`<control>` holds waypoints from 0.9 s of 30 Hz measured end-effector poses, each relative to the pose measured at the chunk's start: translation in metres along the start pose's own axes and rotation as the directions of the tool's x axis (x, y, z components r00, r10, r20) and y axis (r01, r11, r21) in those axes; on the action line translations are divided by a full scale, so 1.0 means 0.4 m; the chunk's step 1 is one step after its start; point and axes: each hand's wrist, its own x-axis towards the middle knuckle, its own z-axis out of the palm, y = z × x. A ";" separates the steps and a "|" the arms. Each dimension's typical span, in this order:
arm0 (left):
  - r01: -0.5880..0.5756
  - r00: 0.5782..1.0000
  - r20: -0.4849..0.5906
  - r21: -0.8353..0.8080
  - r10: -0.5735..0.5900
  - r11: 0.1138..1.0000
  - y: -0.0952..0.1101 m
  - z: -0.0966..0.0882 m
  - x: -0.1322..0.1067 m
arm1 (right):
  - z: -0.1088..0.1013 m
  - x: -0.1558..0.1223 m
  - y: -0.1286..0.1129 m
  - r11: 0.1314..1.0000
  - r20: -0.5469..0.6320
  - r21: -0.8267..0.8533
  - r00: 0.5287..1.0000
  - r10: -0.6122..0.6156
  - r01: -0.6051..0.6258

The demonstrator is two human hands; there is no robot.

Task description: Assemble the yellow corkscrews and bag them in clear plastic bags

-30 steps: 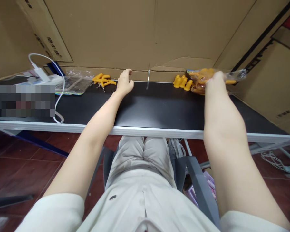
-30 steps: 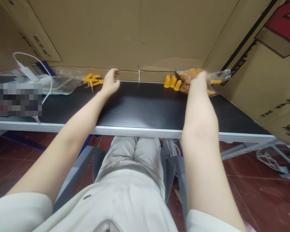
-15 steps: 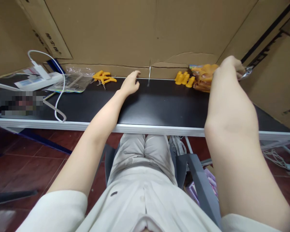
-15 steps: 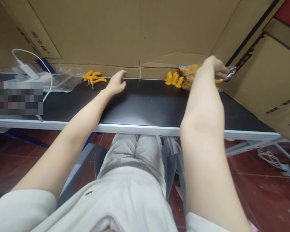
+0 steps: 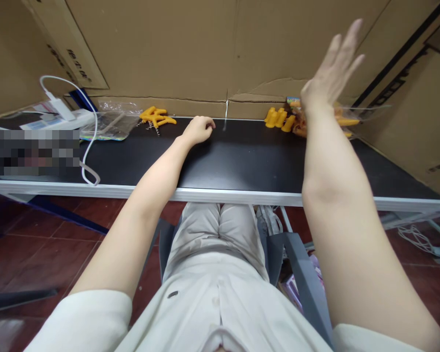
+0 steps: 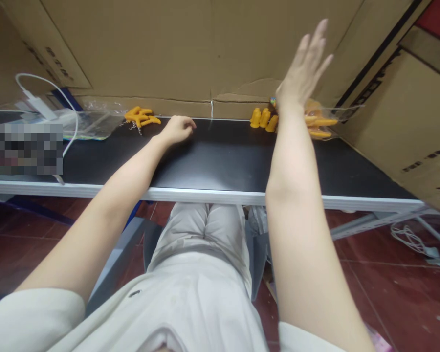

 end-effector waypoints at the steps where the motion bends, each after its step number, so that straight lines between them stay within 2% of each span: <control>1: -0.002 1.000 -0.004 -0.013 0.002 1.000 0.001 0.000 -0.001 | 0.009 -0.009 0.003 0.999 -0.006 -0.040 1.000 -0.019 0.018; 4: 0.001 1.000 -0.005 -0.031 -0.001 1.000 0.007 -0.004 -0.005 | 0.046 -0.034 0.000 0.966 -0.005 -0.225 0.991 -0.131 0.126; 7: 0.015 1.000 0.004 -0.025 -0.015 1.000 0.014 -0.007 -0.008 | 0.088 -0.047 -0.004 0.866 0.082 -0.436 0.969 -0.232 0.245; 10: 0.019 1.000 0.010 -0.017 -0.019 1.000 0.016 -0.008 -0.010 | 0.125 -0.047 0.012 0.837 0.188 -0.461 0.954 -0.233 0.296; 16: 0.028 0.999 0.027 0.008 -0.028 1.000 0.016 -0.006 -0.011 | 0.189 -0.043 0.080 0.884 0.190 -0.440 0.979 -0.080 0.158; 22: 0.020 0.999 0.043 0.024 -0.021 1.000 0.025 -0.011 -0.015 | 0.233 -0.011 0.120 0.839 0.116 -0.538 0.978 0.171 -0.083; 27: 0.028 0.999 0.045 0.025 -0.029 0.999 0.025 -0.011 -0.015 | 0.241 -0.010 0.132 0.827 0.075 -0.552 0.981 0.179 -0.108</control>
